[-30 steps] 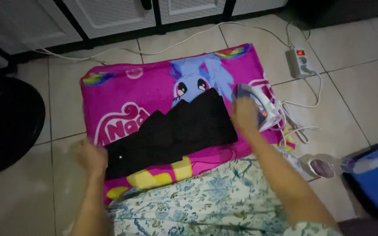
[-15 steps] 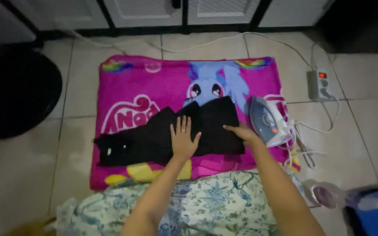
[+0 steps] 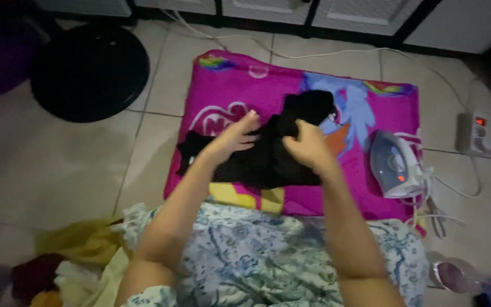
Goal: Ironing a black garment and then folding it on a floor mat.
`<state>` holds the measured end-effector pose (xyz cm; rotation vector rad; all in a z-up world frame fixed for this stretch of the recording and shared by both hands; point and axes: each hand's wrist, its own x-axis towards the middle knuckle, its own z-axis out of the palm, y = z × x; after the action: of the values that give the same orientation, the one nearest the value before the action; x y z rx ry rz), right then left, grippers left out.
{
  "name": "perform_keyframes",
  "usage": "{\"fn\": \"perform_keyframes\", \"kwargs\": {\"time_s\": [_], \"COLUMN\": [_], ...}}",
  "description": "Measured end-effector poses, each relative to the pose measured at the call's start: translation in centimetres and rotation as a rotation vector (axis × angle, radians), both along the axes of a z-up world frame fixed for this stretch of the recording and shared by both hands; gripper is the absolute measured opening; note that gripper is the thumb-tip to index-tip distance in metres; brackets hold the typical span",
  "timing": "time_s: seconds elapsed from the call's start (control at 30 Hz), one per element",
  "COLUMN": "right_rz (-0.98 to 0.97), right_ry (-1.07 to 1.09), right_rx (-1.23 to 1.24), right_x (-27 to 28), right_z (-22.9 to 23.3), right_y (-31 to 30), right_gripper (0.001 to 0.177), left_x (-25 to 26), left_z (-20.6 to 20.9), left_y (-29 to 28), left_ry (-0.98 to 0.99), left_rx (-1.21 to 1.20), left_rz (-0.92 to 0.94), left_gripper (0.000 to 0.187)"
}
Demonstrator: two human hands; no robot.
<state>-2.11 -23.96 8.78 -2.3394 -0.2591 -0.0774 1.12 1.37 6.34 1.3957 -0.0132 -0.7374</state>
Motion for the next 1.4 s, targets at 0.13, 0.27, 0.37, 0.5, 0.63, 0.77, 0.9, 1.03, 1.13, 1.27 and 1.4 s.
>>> {"fn": "perform_keyframes", "kwargs": {"time_s": [0.13, 0.27, 0.37, 0.5, 0.63, 0.77, 0.9, 1.03, 1.13, 1.27, 1.4], "right_rz": [-0.085, 0.294, 0.341, -0.061, -0.522, -0.654, -0.094, 0.099, 0.273, 0.261, -0.345], "right_ry": [0.137, 0.094, -0.073, -0.665, -0.679, 0.069, -0.045, -0.007, 0.024, -0.124, -0.463], "right_rx": [-0.245, -0.055, 0.06, 0.276, 0.201, 0.927, 0.741, 0.225, -0.156, -0.006, 0.256], "right_x": [-2.6, -7.5, -10.1, -10.7, -6.9, -3.0, -2.4, -3.9, -5.2, -6.8, -6.9], "right_z": [4.0, 0.5, -0.8, -0.1, -10.9, -16.3, -12.0, -12.5, -13.2, -11.9, -10.7], "right_y": [17.4, 26.3, 26.1, 19.4, 7.4, 2.7, 10.0, 20.8, 24.3, 22.6, 16.7], "right_gripper": [0.031, 0.068, 0.055, 0.029, 0.049, 0.065, 0.067, 0.083, 0.085, 0.062, 0.045], "left_x": [-2.7, -2.3, -1.9, -2.5, 0.9, -0.4, -2.2, -1.4, -2.5, -2.3, -1.5], "left_z": [2.3, -8.3, -10.7, -7.9, -17.3, -11.9, -7.0, -13.3, -12.7, -12.7, -15.3], "left_y": [9.6, 16.5, 16.6, 13.9, 14.3, 13.5, 14.4, 20.2, 21.3, 21.3, 22.1], "left_ry": [0.152, 0.246, 0.354, 0.094, -0.172, -0.267, -0.266, -0.244, -0.069, -0.148, -0.256], "left_rx": [-0.067, 0.042, 0.121, 0.523, 0.565, 0.531, 0.529, 0.39, 0.682, 0.707, 0.705], "left_rz": [0.057, 0.289, 0.252, 0.178, 0.191, 0.238, 0.387, 0.517, 0.35, 0.383, 0.451], "left_gripper": [0.101, 0.113, 0.116, 0.112, 0.115, 0.086, 0.074, 0.079, 0.071, 0.077, 0.079]}}
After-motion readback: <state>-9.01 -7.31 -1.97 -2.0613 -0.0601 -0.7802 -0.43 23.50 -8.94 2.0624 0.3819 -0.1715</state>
